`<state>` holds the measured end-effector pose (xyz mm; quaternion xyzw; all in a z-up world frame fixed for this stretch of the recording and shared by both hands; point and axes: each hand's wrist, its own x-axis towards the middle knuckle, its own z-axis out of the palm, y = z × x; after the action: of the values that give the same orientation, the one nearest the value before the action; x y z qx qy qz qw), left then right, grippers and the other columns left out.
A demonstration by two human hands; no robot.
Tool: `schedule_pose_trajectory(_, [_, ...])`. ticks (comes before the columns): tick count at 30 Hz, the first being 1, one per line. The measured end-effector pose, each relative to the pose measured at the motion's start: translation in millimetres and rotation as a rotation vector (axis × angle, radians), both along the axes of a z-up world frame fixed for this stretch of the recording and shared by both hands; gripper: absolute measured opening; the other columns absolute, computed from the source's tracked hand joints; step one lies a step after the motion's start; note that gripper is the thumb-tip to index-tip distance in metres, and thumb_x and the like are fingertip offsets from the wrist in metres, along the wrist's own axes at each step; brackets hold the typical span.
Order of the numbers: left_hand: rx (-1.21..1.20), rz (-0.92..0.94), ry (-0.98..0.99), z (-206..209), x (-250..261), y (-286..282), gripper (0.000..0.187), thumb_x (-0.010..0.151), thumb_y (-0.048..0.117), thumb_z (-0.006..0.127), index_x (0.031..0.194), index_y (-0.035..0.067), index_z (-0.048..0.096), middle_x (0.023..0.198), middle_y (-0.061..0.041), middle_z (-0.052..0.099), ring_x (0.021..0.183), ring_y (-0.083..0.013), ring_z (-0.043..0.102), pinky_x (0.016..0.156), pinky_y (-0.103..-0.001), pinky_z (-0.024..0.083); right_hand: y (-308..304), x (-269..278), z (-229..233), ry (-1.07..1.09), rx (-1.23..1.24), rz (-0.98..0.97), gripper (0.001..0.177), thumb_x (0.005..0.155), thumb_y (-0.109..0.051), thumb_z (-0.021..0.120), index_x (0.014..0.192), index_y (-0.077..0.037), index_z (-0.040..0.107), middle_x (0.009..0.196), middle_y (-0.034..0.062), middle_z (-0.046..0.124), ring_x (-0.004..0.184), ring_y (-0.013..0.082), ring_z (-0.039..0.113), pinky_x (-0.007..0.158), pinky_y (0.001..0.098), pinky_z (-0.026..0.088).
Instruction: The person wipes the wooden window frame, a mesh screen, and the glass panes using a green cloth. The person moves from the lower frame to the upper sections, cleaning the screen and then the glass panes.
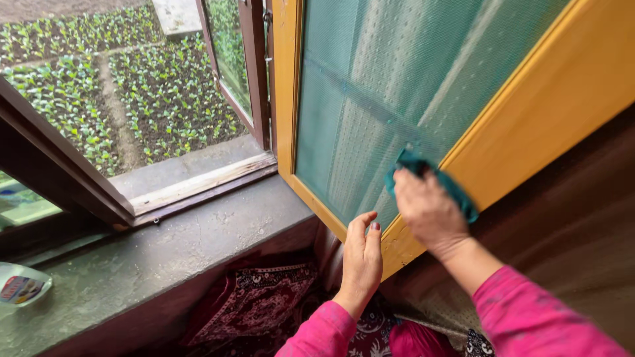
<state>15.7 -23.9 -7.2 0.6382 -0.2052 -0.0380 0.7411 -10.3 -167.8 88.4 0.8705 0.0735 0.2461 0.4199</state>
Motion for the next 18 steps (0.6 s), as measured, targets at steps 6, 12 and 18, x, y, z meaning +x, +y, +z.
schedule_pose_trajectory(6, [0.06,0.016,0.077,-38.6,-0.6,18.4,0.035,0.101,0.018,0.05,0.127,-0.003,0.06,0.127,-0.019,0.064,0.12,-0.0293,0.063,0.103,-0.037,0.048,-11.2,-3.4,-129.8,0.256,0.064,0.049,0.041,0.087,-0.021,0.054,0.118,0.0,0.071,0.129,0.0124,0.066,0.118,0.0221,0.061,0.113,0.0441,0.037])
schedule_pose_trajectory(12, [0.097,0.037,0.157,-68.1,-0.3,36.3,0.034,0.101,0.016,0.047,0.127,-0.002,0.061,0.126,-0.018,0.063,0.119,-0.0273,0.064,0.103,-0.036,0.048,-17.7,-5.3,-217.2,0.409,0.112,0.074,0.045,0.085,-0.024,0.053,0.116,0.004,0.071,0.128,0.0164,0.065,0.121,0.0256,0.059,0.115,0.0463,0.031])
schedule_pose_trajectory(18, [0.19,0.104,0.176,-84.1,1.2,54.9,0.034,0.101,0.017,0.05,0.126,-0.001,0.061,0.127,-0.016,0.063,0.12,-0.0267,0.063,0.103,-0.036,0.047,-25.7,1.5,-284.0,0.516,0.169,0.113,0.04,0.084,-0.023,0.056,0.109,0.002,0.073,0.118,0.0168,0.066,0.119,0.0304,0.057,0.113,0.0479,0.034])
